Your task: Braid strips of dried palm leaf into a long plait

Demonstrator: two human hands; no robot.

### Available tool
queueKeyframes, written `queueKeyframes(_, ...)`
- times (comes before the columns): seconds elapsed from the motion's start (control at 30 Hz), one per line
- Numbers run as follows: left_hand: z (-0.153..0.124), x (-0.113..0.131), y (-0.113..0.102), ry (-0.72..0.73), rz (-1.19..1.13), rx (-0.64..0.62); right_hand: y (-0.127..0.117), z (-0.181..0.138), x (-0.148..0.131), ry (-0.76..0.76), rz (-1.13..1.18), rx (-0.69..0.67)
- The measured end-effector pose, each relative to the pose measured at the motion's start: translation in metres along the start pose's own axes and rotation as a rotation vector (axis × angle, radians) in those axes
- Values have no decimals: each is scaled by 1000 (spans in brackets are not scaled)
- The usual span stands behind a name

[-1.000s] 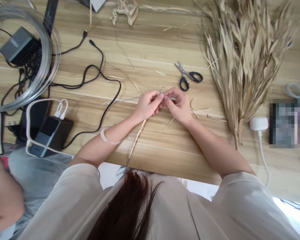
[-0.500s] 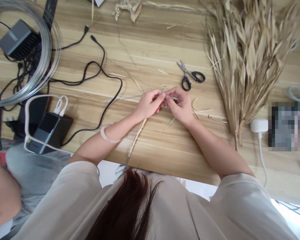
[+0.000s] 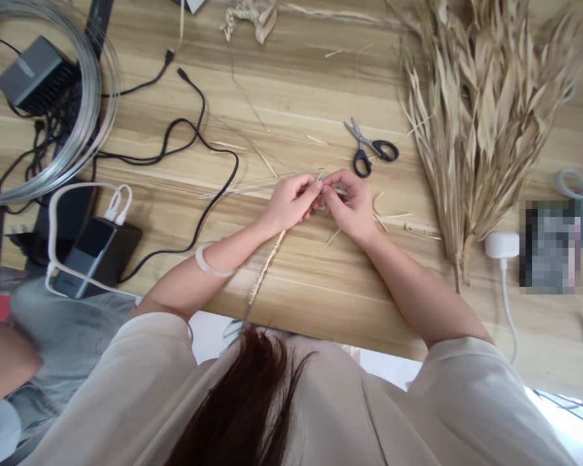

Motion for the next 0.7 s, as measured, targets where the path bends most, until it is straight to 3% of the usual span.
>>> queueKeyframes(0.7, -1, 0, 0, -18, -5, 5, 0, 0, 0, 4, 6, 0)
Point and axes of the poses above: each hand's wrist, its own z-axis towards the middle knuckle, its own y-axis out of the palm, x = y × z, the point moved 7 cm from there along z, towards the middle knuckle, and after that the axes turned 2 degrees about x, right-handed, at the moved point
